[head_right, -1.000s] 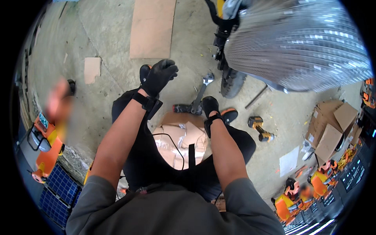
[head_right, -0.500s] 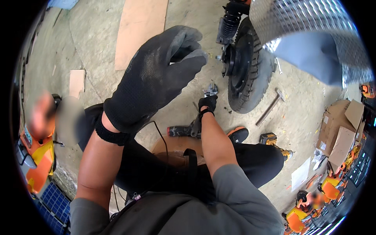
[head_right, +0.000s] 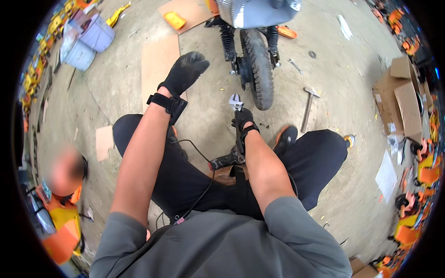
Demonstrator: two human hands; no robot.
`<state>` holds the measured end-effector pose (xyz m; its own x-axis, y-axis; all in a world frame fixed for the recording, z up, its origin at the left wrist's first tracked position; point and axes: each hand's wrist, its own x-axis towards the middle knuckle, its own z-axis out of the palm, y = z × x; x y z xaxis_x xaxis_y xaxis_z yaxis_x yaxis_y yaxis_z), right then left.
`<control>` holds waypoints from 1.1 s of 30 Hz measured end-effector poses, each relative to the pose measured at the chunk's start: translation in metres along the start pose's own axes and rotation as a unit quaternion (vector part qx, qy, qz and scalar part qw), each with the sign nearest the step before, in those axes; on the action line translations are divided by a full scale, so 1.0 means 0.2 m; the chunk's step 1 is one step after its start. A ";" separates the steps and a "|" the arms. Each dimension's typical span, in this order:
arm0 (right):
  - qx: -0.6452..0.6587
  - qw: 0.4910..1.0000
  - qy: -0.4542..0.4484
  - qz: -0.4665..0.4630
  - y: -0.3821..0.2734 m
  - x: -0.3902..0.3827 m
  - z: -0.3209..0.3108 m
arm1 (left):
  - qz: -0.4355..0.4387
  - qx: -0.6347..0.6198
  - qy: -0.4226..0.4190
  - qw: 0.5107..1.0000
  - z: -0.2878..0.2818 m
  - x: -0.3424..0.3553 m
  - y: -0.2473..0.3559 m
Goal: The person uses a wrench and a socket wrench to tighten and loosen bolts on the rear wheel assembly of an electric scooter. They alternate between using the tools and rotating the wheel by hand.
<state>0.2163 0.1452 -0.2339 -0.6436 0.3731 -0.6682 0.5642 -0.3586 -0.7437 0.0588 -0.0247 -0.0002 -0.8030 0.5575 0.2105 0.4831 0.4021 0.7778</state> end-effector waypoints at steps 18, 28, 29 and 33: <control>0.341 0.935 -0.087 0.043 0.09 0.05 0.06 | -0.290 0.077 -0.319 0.899 0.78 -0.69 -0.33; 0.186 0.973 -0.105 0.091 -0.03 -0.03 0.09 | -0.416 -0.436 -0.235 0.762 1.02 -0.79 -0.49; 0.178 0.976 -0.087 0.091 -0.01 0.01 0.07 | -0.404 -0.434 -0.205 0.779 1.05 -0.80 -0.47; 0.215 0.976 -0.015 0.020 0.02 0.12 0.02 | -0.416 -0.293 -0.241 0.826 1.20 -0.79 -0.54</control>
<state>0.2008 0.1483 -0.2538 -0.6446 0.3286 -0.6903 0.3243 -0.7001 -0.6362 0.2174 0.0180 -0.2591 -0.4716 0.5468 -0.6918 -0.5314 0.4499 0.7178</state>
